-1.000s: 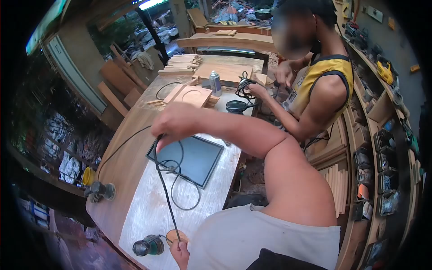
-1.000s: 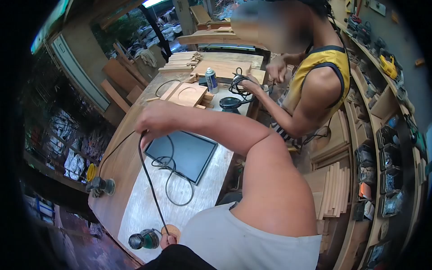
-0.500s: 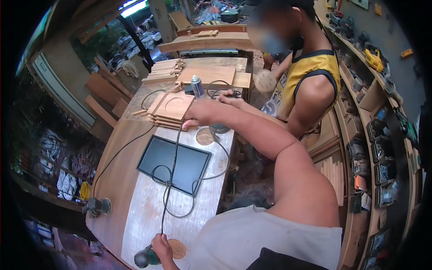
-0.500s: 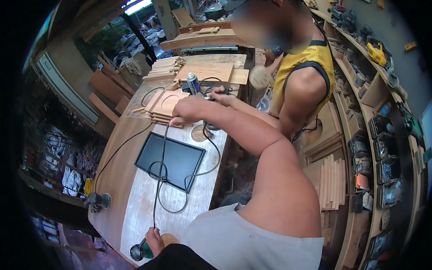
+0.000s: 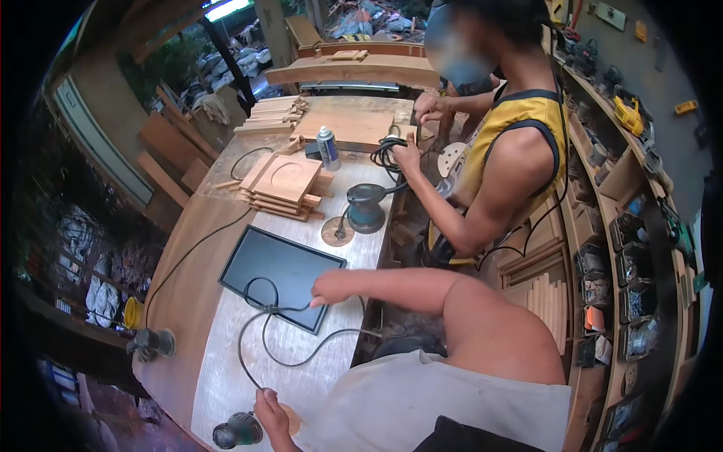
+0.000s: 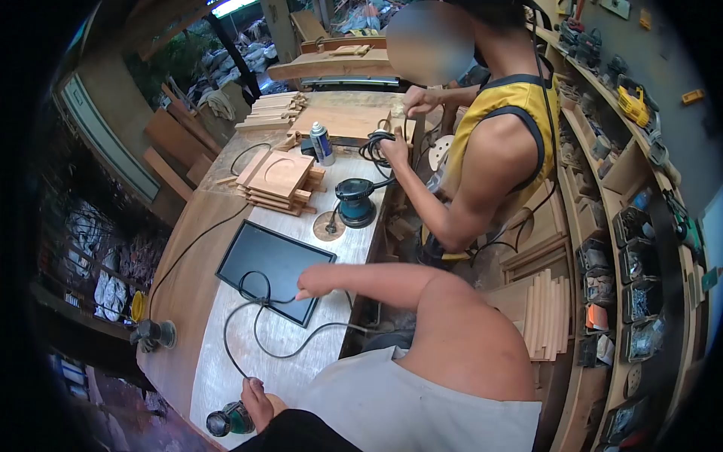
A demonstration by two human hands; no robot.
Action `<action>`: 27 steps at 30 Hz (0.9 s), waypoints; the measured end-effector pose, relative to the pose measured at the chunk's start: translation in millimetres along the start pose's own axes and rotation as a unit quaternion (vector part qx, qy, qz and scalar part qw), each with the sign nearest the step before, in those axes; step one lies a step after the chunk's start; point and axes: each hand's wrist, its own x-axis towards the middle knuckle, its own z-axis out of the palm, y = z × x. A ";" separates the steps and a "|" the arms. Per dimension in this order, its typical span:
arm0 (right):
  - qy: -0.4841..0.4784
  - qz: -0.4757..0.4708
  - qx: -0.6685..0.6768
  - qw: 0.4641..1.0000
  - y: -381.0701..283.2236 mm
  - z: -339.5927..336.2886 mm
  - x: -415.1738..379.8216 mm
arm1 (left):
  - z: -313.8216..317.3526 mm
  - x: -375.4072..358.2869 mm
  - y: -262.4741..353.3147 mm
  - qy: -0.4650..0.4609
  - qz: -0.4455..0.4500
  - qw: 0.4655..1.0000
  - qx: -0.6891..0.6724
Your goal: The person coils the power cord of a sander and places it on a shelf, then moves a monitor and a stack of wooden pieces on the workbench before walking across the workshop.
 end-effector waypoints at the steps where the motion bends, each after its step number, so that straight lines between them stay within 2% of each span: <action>1: 0.035 0.012 0.001 0.999 -5.8 20.6 6.5 | -3.4 -0.8 -1.2 -0.001 -0.003 1.000 0.002; 3: 0.179 -0.022 0.025 0.983 -48.4 29.0 8.5 | -7.6 -1.3 -1.8 -0.027 -0.059 0.998 -0.008; 5: 0.283 -0.124 0.151 0.939 -88.0 48.8 21.6 | -4.1 -5.6 -4.2 -0.052 -0.043 0.998 0.003; 7: 0.259 -0.196 0.362 0.874 -133.1 50.5 19.0 | -3.7 -12.1 -6.3 -0.076 -0.029 0.997 0.016; 9: 0.191 -0.254 0.371 0.873 -160.5 55.9 16.7 | -3.3 -14.0 -6.1 -0.110 -0.031 0.993 0.033; 10: 0.189 -0.255 0.371 0.873 -164.5 67.9 16.3 | -3.1 -14.4 -6.6 -0.109 -0.032 0.993 0.033; 12: 0.091 -0.286 0.269 0.915 -168.8 87.4 15.8 | -4.5 -15.9 -9.1 -0.083 -0.041 0.996 0.004; 13: 0.090 -0.288 0.269 0.915 -169.7 73.7 12.4 | -6.8 -16.7 -9.0 -0.082 -0.042 0.996 0.004; 14: -0.096 -0.218 0.324 0.915 -166.6 57.2 10.1 | -9.3 -17.7 -8.1 -0.083 -0.045 0.995 -0.012; 15: -0.278 -0.139 0.364 0.878 -166.5 46.0 9.2 | -11.4 -18.4 -8.4 -0.084 -0.048 0.995 -0.028; 16: -0.212 -0.157 0.396 0.879 -155.5 57.8 15.3 | -9.2 -21.4 -20.8 -0.080 -0.050 0.995 -0.029; 17: -0.215 -0.157 0.395 0.879 -140.0 66.8 23.8 | -4.2 -27.1 -42.7 -0.078 -0.027 0.997 -0.015; 18: -0.174 -0.194 0.391 0.883 -123.2 67.2 30.6 | -0.4 -30.1 -54.6 -0.078 -0.002 0.997 -0.002; 19: -0.130 -0.228 0.386 0.884 -111.5 61.0 32.6 | -1.1 -29.5 -41.5 -0.081 -0.002 0.997 -0.003; 20: -0.130 -0.224 0.388 0.885 -99.9 55.3 33.9 | -1.8 -30.1 -26.8 -0.078 0.008 0.997 -0.007; 22: -0.035 -0.305 0.303 0.902 -77.1 29.7 32.2 | -2.3 -31.0 -20.7 -0.074 0.018 0.997 -0.012; 24: -0.015 -0.252 0.261 0.932 -58.9 -4.5 28.6 | -6.1 -32.6 -31.7 -0.083 -0.013 0.996 -0.034; 25: 0.029 -0.240 0.278 0.930 -50.8 -25.0 23.1 | -12.7 -32.5 -25.3 -0.068 -0.018 0.997 -0.031; 27: 0.069 -0.213 0.272 0.936 -32.7 -66.0 22.2 | -41.6 -35.7 -6.0 -0.048 -0.064 0.985 -0.156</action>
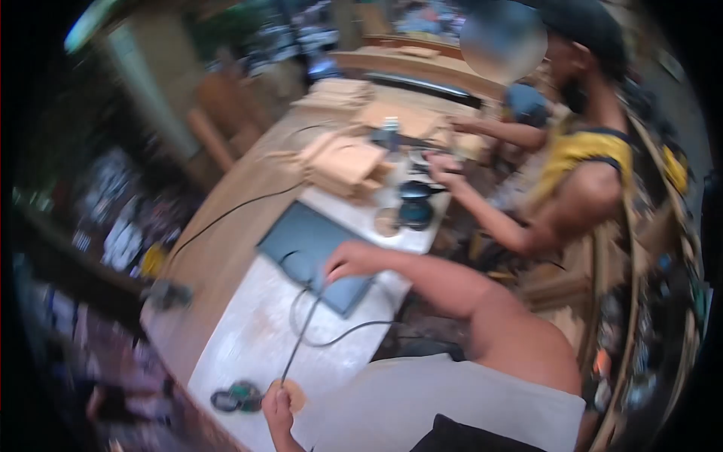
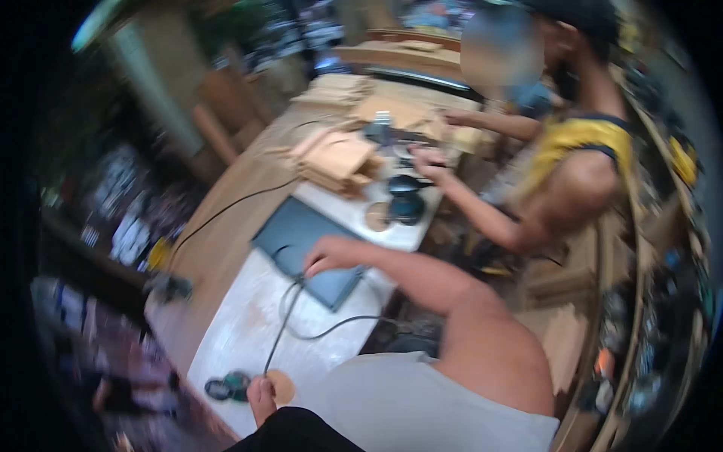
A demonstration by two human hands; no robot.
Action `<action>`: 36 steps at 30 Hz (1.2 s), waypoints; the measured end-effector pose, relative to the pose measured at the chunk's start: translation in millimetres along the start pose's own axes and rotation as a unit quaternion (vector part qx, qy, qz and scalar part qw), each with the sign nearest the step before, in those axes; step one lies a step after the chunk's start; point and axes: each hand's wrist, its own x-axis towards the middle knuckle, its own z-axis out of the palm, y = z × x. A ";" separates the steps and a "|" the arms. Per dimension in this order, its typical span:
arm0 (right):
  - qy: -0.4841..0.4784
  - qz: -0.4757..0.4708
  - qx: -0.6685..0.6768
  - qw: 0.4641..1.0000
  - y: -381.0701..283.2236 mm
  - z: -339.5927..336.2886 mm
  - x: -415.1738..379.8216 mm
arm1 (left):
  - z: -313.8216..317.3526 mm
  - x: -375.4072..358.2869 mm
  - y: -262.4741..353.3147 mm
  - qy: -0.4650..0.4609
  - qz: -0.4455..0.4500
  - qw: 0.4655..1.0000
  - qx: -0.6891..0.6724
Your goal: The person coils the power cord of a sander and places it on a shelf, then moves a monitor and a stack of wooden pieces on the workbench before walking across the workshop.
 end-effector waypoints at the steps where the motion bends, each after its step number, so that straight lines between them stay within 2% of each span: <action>1: 0.034 -0.029 -0.028 0.999 19.5 -14.8 7.0 | -7.8 -0.7 -4.5 0.025 0.029 0.999 -0.001; 2: 0.077 -0.098 -0.099 0.987 12.5 -31.7 12.7 | -18.0 -4.5 -18.5 0.034 0.025 0.999 0.028; 3: 0.081 -0.073 -0.162 0.981 12.0 -46.0 17.9 | -22.3 -9.1 -20.7 0.059 0.026 0.997 0.030; 4: 0.125 0.008 -0.138 0.982 8.4 -51.0 22.9 | -26.2 -15.6 -28.5 0.057 0.002 0.998 0.003; 5: 0.167 -0.107 -0.229 0.953 -0.3 -58.0 36.7 | -26.9 -20.3 -33.6 0.066 -0.020 0.995 -0.070; 6: 0.206 -0.086 -0.174 0.959 2.4 -52.7 50.0 | -25.6 -21.7 -25.4 0.085 -0.020 0.991 -0.105; 7: 0.165 -0.045 -0.226 0.959 -6.4 -40.9 67.3 | -28.1 -24.1 -30.0 0.077 0.012 0.986 -0.144; 8: 0.131 -0.001 -0.288 0.949 -12.4 -25.9 78.4 | -24.4 -28.5 -50.6 0.109 0.017 0.963 -0.246; 10: -0.089 0.060 -0.346 0.932 -17.9 30.6 95.3 | -24.4 -31.1 -35.3 0.208 0.074 0.871 -0.438; 11: -0.198 0.082 -0.411 0.886 -36.4 66.6 97.7 | -27.6 -34.7 -33.7 0.234 0.071 0.846 -0.473; 12: -0.275 0.010 -0.352 0.895 -30.2 101.4 91.3 | -25.2 -40.5 -34.0 0.252 0.060 0.842 -0.474; 13: -0.344 -0.025 -0.340 0.875 -30.1 136.3 83.9 | -22.0 -43.3 -32.7 0.259 0.049 0.844 -0.467; 14: -0.417 -0.017 -0.351 0.838 -60.8 166.4 85.3 | -17.8 -45.6 -30.9 0.262 0.043 0.847 -0.460; 15: -0.463 -0.073 -0.315 0.825 -66.0 188.9 84.9 | -12.9 -46.2 -27.0 0.271 0.040 0.844 -0.462; 16: -0.486 -0.111 -0.273 0.823 -87.4 202.1 86.7 | -9.1 -45.6 -22.1 0.254 0.028 0.881 -0.399; 17: -0.491 -0.125 -0.233 0.830 -102.2 213.2 89.7 | -5.7 -46.6 -17.9 0.234 0.014 0.912 -0.336; 18: -0.500 -0.125 -0.234 0.825 -108.2 220.0 94.0 | -3.7 -47.7 -14.3 0.241 0.011 0.908 -0.341; 20: -0.379 -0.180 -0.197 0.886 -115.2 229.3 107.1 | -4.0 -49.4 -8.8 0.216 -0.016 0.963 -0.158; 21: -0.387 -0.181 -0.199 0.882 -117.1 229.7 113.1 | -6.0 -49.8 -8.0 0.221 -0.018 0.961 -0.164; 23: -0.309 -0.198 -0.232 0.901 -119.8 229.5 123.2 | -11.5 -49.6 -8.1 0.211 -0.049 0.952 -0.218; 24: -0.312 -0.197 -0.233 0.900 -120.1 229.9 127.3 | -14.5 -49.3 -7.8 0.212 -0.050 0.951 -0.220; 26: -0.204 -0.158 -0.156 0.953 -119.8 228.9 132.4 | -17.9 -47.7 -8.3 0.143 -0.069 0.979 -0.125; 27: -0.231 -0.107 -0.157 0.954 -130.9 225.5 137.4 | -18.0 -46.4 -11.6 0.137 -0.070 0.980 -0.127; 28: -0.227 -0.101 -0.156 0.956 -119.1 229.7 141.5 | -18.8 -44.5 -15.9 0.140 -0.061 0.969 -0.197; 29: -0.270 -0.127 -0.057 0.953 -98.9 236.6 145.5 | -20.8 -42.3 -19.4 0.140 -0.053 0.952 -0.266; 30: -0.309 -0.152 0.044 0.938 -92.7 241.1 148.3 | -26.0 -40.8 -19.2 0.130 -0.057 0.954 -0.265; 31: -0.338 -0.080 0.055 0.936 -88.4 242.0 150.9 | -34.3 -39.1 -16.6 0.106 -0.074 0.944 -0.305; 32: -0.330 -0.075 0.057 0.939 -86.3 244.6 153.8 | -42.3 -36.6 -15.5 0.083 -0.091 0.931 -0.343; 34: -0.299 -0.073 -0.028 0.951 -90.1 246.8 158.4 | -52.9 -34.7 -18.3 0.040 -0.101 0.932 -0.347; 36: -0.265 -0.049 -0.052 0.961 -92.4 249.8 163.6 | -59.5 -32.3 -20.4 0.051 -0.083 0.964 -0.248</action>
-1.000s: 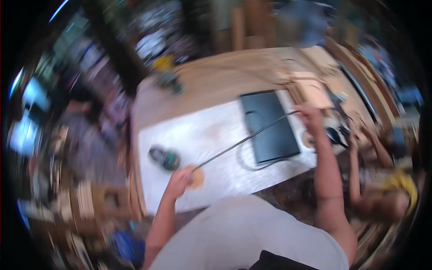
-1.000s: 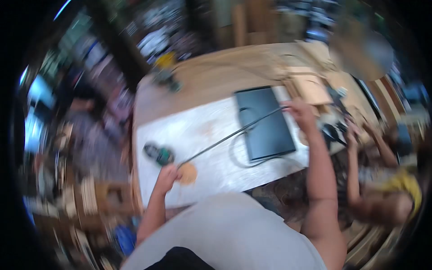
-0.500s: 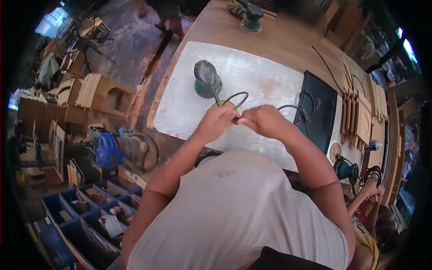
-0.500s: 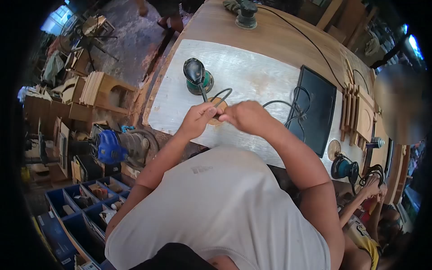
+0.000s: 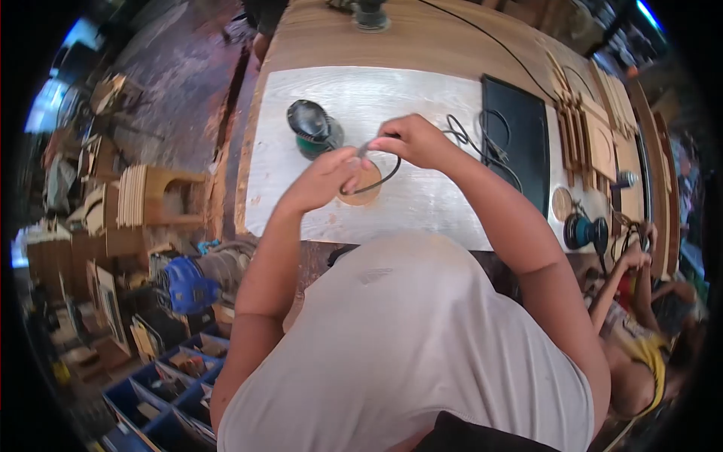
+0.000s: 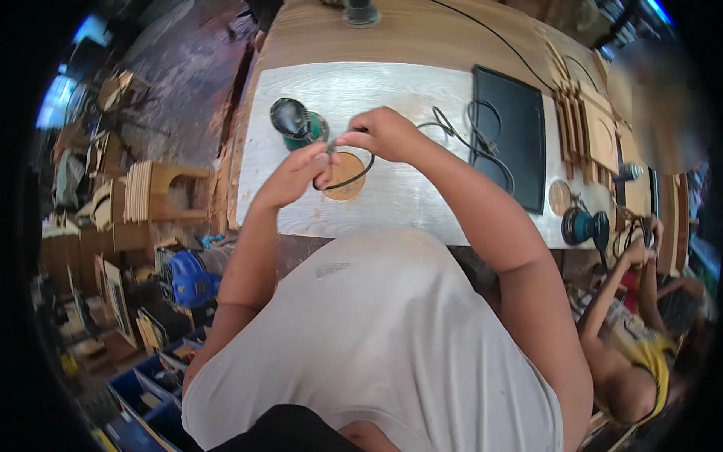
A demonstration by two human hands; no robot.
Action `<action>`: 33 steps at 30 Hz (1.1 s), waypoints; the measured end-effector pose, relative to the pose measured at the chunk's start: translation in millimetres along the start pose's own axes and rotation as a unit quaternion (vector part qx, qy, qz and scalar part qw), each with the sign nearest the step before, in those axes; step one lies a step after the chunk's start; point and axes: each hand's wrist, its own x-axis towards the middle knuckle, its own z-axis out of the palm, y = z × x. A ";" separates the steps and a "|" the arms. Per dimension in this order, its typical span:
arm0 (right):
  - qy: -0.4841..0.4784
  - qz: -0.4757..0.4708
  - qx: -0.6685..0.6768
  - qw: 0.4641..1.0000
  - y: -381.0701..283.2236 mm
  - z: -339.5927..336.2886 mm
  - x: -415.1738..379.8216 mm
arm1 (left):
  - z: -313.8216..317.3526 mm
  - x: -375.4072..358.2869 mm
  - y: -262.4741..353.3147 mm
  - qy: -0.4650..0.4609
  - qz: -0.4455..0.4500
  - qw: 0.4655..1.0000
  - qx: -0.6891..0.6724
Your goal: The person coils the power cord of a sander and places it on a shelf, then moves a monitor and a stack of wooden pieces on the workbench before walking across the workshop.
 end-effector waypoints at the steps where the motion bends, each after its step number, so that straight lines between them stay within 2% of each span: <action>1: 0.012 0.015 -0.015 1.000 0.4 -1.6 1.5 | -4.4 1.0 -0.9 -0.013 -0.003 1.000 0.002; 4: 0.042 0.015 0.000 0.999 -6.5 -15.0 6.3 | -17.9 -2.9 -6.7 -0.015 -0.047 0.998 -0.044; 5: 0.066 -0.042 0.039 0.996 13.1 -23.2 10.5 | -22.0 -4.7 -8.3 -0.022 -0.060 0.991 -0.119; 6: 0.082 -0.042 0.059 0.994 20.1 -41.0 6.8 | -26.4 -5.6 -10.0 -0.030 -0.071 0.978 -0.193; 7: 0.104 -0.035 0.055 0.992 43.6 -55.9 3.8 | -30.4 -7.6 -14.0 -0.026 -0.070 0.979 -0.190; 9: 0.187 0.029 0.001 0.982 73.1 -86.8 -16.3 | -39.1 -10.1 -21.8 -0.064 0.009 0.937 -0.342; 12: 0.202 0.062 -0.014 0.977 94.0 -108.4 -36.8 | -31.1 -7.3 -26.3 -0.052 0.026 0.925 -0.377; 14: 0.102 0.203 -0.173 0.958 82.8 -102.8 -48.8 | -20.7 -3.0 -25.9 -0.037 0.033 0.916 -0.399; 16: -0.005 0.171 -0.318 0.932 75.3 -64.6 -60.5 | -18.3 2.7 -35.7 0.008 0.074 0.863 -0.499; 17: -0.086 0.142 -0.298 0.940 63.4 -44.2 -69.8 | -20.9 5.5 -42.6 0.007 0.092 0.846 -0.525; 18: -0.160 0.141 -0.235 0.948 48.8 -23.6 -75.2 | -17.3 5.5 -37.2 0.004 0.092 0.848 -0.522; 20: -0.316 0.089 -0.151 0.932 7.7 -2.2 -74.3 | -2.6 2.5 -26.0 0.108 0.066 0.904 -0.408; 22: -0.295 0.038 -0.100 0.950 -18.2 8.0 -67.7 | 3.9 4.4 -27.0 0.095 0.062 0.925 -0.363; 23: -0.294 0.039 -0.099 0.950 -28.7 10.0 -62.8 | 8.2 5.0 -25.3 0.097 0.064 0.953 -0.280; 25: -0.078 0.015 -0.173 0.982 -46.5 11.4 -51.3 | 10.8 7.5 -21.6 0.084 0.086 0.983 -0.137; 26: -0.073 0.014 -0.174 0.982 -52.2 11.2 -44.8 | 10.9 8.8 -20.3 0.083 0.089 0.984 -0.133; 28: -0.025 0.034 -0.154 0.987 -58.8 9.1 -35.3 | 19.0 8.4 -12.5 0.069 0.086 0.994 0.021; 29: -0.010 0.024 -0.159 0.987 -56.1 11.1 -32.3 | 25.1 6.6 -7.6 0.095 0.066 0.993 -0.035; 30: -0.005 0.025 -0.162 0.987 -50.7 12.5 -27.6 | 22.7 7.3 -6.1 0.091 0.070 0.993 -0.033; 32: 0.054 -0.019 -0.209 0.976 -40.9 17.7 -21.5 | 13.5 2.9 -6.2 0.071 0.013 0.997 -0.042; 33: 0.060 -0.001 -0.144 0.988 -40.5 11.1 -20.6 | 12.2 2.6 -4.1 0.069 0.012 0.997 -0.041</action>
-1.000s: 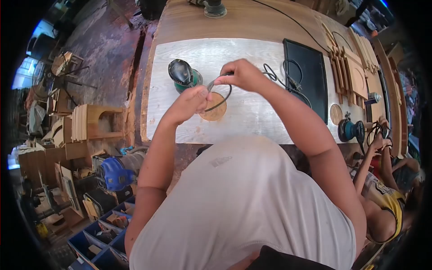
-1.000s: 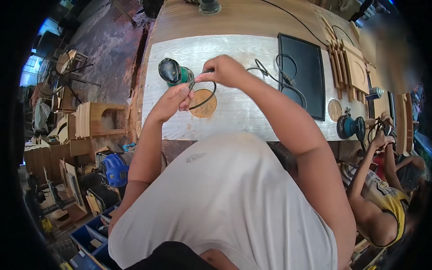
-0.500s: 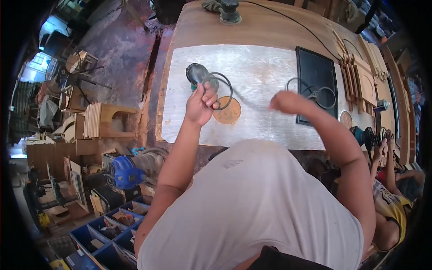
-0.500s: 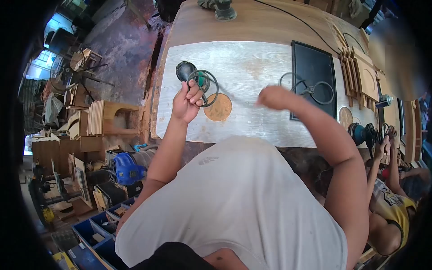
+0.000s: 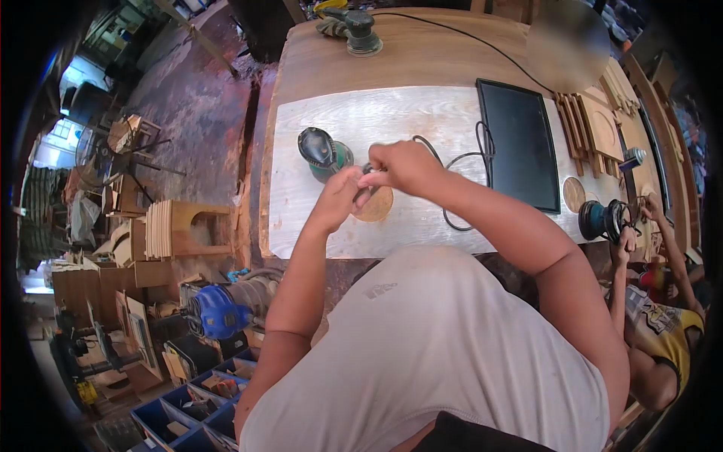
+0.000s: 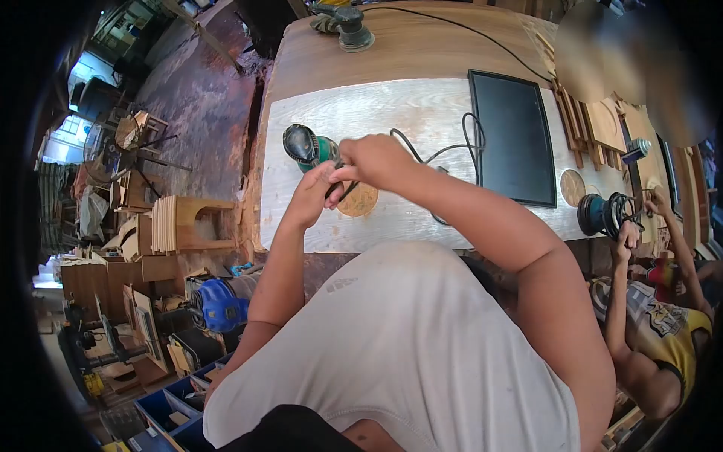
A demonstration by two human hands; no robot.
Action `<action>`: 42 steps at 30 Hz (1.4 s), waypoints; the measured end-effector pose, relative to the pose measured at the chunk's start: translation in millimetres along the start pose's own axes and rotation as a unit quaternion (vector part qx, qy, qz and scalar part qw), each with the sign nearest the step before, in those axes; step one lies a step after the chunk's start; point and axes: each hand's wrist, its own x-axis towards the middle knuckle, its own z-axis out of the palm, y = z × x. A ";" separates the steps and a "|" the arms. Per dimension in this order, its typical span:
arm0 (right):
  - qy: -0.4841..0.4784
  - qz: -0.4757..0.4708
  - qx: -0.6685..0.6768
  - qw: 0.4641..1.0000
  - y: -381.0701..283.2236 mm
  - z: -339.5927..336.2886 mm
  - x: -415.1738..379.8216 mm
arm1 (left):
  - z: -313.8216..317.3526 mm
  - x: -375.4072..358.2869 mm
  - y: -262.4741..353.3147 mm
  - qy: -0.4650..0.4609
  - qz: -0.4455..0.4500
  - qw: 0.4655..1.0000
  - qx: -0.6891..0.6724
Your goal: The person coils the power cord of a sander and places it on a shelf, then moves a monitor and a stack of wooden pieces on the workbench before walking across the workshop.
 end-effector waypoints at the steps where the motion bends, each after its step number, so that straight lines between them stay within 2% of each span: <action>1: 0.001 0.000 0.001 1.000 9.9 -1.3 3.1 | -1.3 -0.6 3.8 -0.032 -0.013 0.999 -0.007; 3: -0.018 -0.027 0.132 0.991 40.1 -4.2 9.3 | -9.1 -1.7 5.5 -0.063 -0.028 0.998 -0.014; 5: -0.088 -0.010 0.230 0.969 65.2 -28.3 6.0 | -20.9 -4.1 1.9 -0.069 -0.059 0.995 -0.036; 7: -0.077 0.040 0.236 0.968 83.4 -56.4 -1.9 | -28.7 -5.1 -3.8 -0.072 -0.079 0.992 -0.071; 9: -0.057 0.078 0.264 0.960 102.4 -68.8 -7.2 | -33.2 -1.6 -7.8 -0.107 -0.054 0.983 -0.142; 11: -0.027 0.086 0.244 0.965 111.1 -55.7 -7.6 | -31.8 4.3 -13.1 -0.127 -0.044 0.976 -0.169; 13: 0.018 0.114 0.104 0.988 117.8 -23.6 -3.8 | -24.9 12.8 -14.7 -0.096 -0.059 0.961 -0.251; 15: -0.021 0.170 0.236 0.957 116.4 14.2 -7.5 | -21.9 19.8 -21.2 -0.085 -0.047 0.951 -0.292; 17: -0.053 0.200 0.333 0.920 72.9 10.7 -17.9 | -20.8 19.6 -26.1 -0.069 -0.038 0.939 -0.336; 19: 0.002 0.170 0.336 0.926 67.7 25.3 -13.9 | -20.3 22.9 -28.6 -0.039 -0.055 0.929 -0.365; 20: 0.112 0.104 0.336 0.929 80.2 53.2 -11.0 | -31.9 22.9 -44.2 -0.003 -0.094 0.928 -0.360; 21: 0.249 -0.066 0.030 0.966 91.9 76.4 -6.9 | -39.1 22.4 -53.9 -0.039 -0.097 0.913 -0.395; 22: 0.063 0.185 0.230 0.953 64.5 51.5 -10.6 | -27.4 18.1 -46.9 0.012 -0.114 0.913 -0.390; 23: 0.148 0.163 0.211 0.952 64.0 70.6 -13.3 | -16.4 21.1 -38.3 0.110 -0.152 0.928 -0.322; 24: 0.273 0.066 0.154 0.947 86.4 109.4 0.9 | -24.5 24.6 -47.4 -0.013 -0.105 0.925 -0.365; 25: 0.183 0.135 0.198 0.953 69.5 79.3 -4.4 | -20.3 30.6 -47.5 -0.032 -0.088 0.920 -0.381; 26: 0.194 0.123 0.115 0.966 52.1 57.7 -9.1 | -8.0 30.5 -40.3 0.007 -0.031 0.942 -0.333; 28: 0.172 0.137 0.069 0.973 46.6 46.1 -7.6 | 6.1 31.7 -29.7 -0.009 -0.002 0.939 -0.344; 29: 0.185 0.142 0.066 0.970 47.1 50.0 -2.9 | 7.4 32.1 -29.2 -0.022 -0.003 0.940 -0.339; 31: 0.198 0.135 0.012 0.971 49.4 56.7 6.6 | 8.8 29.3 -27.0 0.055 -0.021 0.942 -0.330; 33: 0.220 0.129 0.005 0.967 51.5 55.7 7.2 | 5.0 27.5 -26.6 0.050 -0.018 0.944 -0.325; 37: 0.207 0.104 0.051 0.971 67.7 61.8 0.2 | 1.4 23.5 -25.9 0.004 -0.016 0.967 -0.255; 39: 0.160 0.100 0.161 0.969 78.8 55.9 -2.1 | -12.5 27.0 -31.9 -0.081 -0.032 0.952 -0.292; 40: 0.141 0.107 0.179 0.968 85.3 48.7 0.0 | -9.9 25.6 -28.1 -0.033 -0.058 0.947 -0.313; 41: 0.118 0.088 0.147 0.978 90.6 46.0 6.3 | -14.2 27.1 -32.4 -0.083 -0.050 0.944 -0.314; 42: 0.138 0.074 0.142 0.977 87.7 39.2 8.8 | -25.7 32.3 -42.8 -0.131 -0.044 0.940 -0.312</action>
